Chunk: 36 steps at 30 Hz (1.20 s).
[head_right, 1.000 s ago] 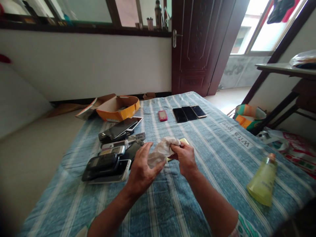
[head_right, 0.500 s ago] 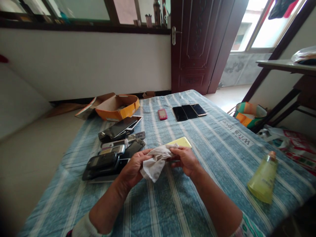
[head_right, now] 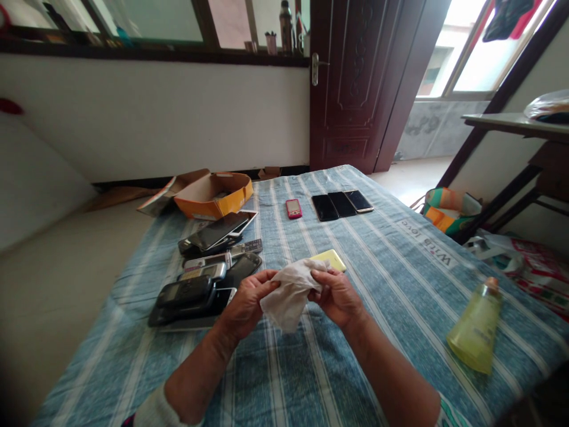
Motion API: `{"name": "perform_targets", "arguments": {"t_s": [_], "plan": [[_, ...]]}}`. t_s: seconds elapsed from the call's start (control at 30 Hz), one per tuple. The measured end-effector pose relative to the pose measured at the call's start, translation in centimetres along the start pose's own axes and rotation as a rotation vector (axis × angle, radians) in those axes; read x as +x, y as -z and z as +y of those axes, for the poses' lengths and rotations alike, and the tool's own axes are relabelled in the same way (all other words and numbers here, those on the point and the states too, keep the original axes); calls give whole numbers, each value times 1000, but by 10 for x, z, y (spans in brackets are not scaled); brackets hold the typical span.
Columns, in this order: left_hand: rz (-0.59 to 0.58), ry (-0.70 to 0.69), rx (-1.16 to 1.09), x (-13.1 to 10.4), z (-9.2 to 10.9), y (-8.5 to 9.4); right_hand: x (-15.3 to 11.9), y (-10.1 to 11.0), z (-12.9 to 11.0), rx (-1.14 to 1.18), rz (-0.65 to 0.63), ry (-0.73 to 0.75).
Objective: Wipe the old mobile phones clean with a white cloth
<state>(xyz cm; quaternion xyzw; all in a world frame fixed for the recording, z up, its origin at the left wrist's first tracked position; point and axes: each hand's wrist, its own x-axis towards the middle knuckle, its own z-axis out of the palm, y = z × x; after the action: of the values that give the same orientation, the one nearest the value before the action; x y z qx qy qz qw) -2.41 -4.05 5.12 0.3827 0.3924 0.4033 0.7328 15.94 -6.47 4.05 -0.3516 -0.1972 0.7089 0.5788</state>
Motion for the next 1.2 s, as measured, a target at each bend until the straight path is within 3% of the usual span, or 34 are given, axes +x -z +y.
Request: {"name": "perform_targets", "arguments": {"t_s": [0.23, 0.37, 0.43, 0.63, 0.9, 1.2], "plan": [[159, -183, 367, 2, 3, 1, -1, -1, 1, 64, 114, 96], [348, -309, 440, 1, 15, 3, 2, 1, -1, 95, 199, 196], [380, -348, 437, -3, 21, 1, 3, 2, -1, 105, 234, 240], [204, -245, 483, -11, 26, -8, -4, -7, 0, 61, 203, 261], [149, -213, 399, -5, 12, -8, -11, -11, 24, 17, -24, -22], [95, -81, 246, -1, 1, -6, -11, -12, 21, -195, 33, -9]]}}
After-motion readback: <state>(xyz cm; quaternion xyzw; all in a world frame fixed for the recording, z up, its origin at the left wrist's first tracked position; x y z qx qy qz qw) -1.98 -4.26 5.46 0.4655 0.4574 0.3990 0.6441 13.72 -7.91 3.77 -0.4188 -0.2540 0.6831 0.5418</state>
